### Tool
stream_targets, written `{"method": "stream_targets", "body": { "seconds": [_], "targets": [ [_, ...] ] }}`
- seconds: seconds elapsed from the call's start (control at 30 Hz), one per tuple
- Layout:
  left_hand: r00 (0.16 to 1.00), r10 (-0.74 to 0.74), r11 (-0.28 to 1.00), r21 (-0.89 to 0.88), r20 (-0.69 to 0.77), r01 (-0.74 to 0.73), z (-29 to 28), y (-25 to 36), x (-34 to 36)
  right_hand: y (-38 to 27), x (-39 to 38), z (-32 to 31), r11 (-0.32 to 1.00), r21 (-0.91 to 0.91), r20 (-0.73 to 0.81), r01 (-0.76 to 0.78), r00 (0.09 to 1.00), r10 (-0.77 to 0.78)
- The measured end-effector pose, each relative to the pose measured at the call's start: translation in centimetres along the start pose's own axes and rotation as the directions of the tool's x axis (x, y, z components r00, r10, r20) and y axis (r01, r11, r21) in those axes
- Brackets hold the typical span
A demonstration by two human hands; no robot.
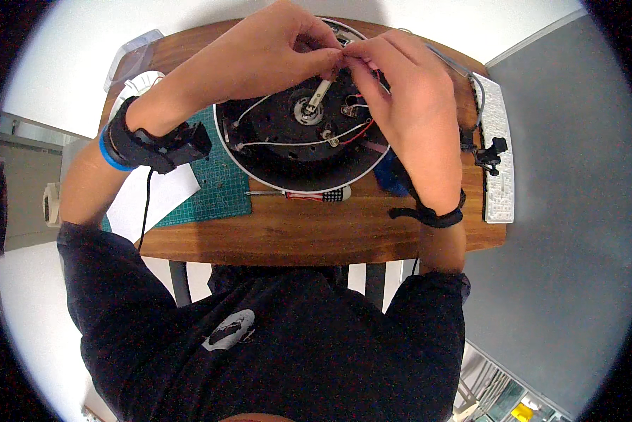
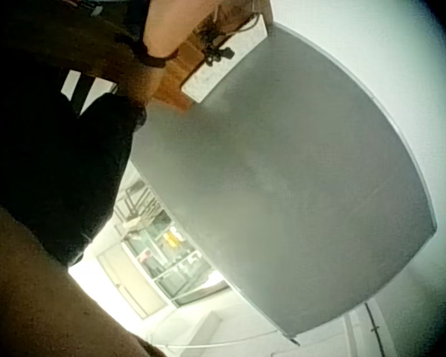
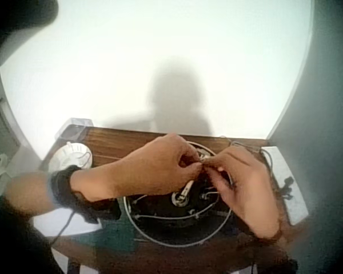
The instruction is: The person works on the internal wiring of a disassembled white bucket-shaped device. They connect a white wire to a terminal on the internal mechanism and use a screwdriver to tighten the connection. The person continues to adjust and secure the wiring inside the device.
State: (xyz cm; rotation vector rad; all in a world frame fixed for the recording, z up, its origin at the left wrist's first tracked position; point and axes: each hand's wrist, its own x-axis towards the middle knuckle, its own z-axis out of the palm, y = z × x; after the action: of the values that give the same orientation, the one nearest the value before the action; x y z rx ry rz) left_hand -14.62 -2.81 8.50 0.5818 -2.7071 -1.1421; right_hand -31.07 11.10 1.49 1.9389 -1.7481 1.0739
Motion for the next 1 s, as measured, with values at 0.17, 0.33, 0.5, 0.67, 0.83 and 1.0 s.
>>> {"method": "stream_targets", "body": {
  "seconds": [0.17, 0.33, 0.5, 0.67, 0.83, 1.0],
  "targets": [
    [0.99, 0.139, 0.988, 0.067, -0.029, -0.137, 0.3, -1.9, 0.1, -0.3, -0.1, 0.3, 1.0, 0.002, -0.028, 0.018, 0.999, -0.018],
    [0.932, 0.29, 0.956, 0.115, -0.217, -0.271, 3.3, -5.7, 2.1, 0.1, -0.3, 0.3, 0.999, -0.033, -0.033, 0.009, 0.999, -0.01],
    [0.944, 0.272, 0.962, 0.079, -0.188, -0.261, 3.0, -6.0, 1.9, -0.5, 0.1, 0.8, 0.996, 0.089, -0.065, -0.02, 0.998, 0.026],
    [0.98, 0.161, 0.987, -0.006, -0.12, -0.162, 2.3, -4.8, 1.1, -0.1, 0.0, 0.3, 0.997, 0.037, -0.049, 0.062, 0.997, -0.061],
    [0.978, 0.207, 0.971, 0.129, -0.03, -0.202, 1.3, -4.0, 0.6, -0.3, -0.3, 0.4, 1.0, 0.012, -0.038, 0.009, 0.999, -0.008],
    [0.973, 0.226, 0.968, 0.118, -0.043, -0.22, 1.6, -5.2, 1.3, -0.6, 0.2, 0.8, 0.997, 0.043, -0.048, -0.061, 0.997, 0.063]
  ]
}}
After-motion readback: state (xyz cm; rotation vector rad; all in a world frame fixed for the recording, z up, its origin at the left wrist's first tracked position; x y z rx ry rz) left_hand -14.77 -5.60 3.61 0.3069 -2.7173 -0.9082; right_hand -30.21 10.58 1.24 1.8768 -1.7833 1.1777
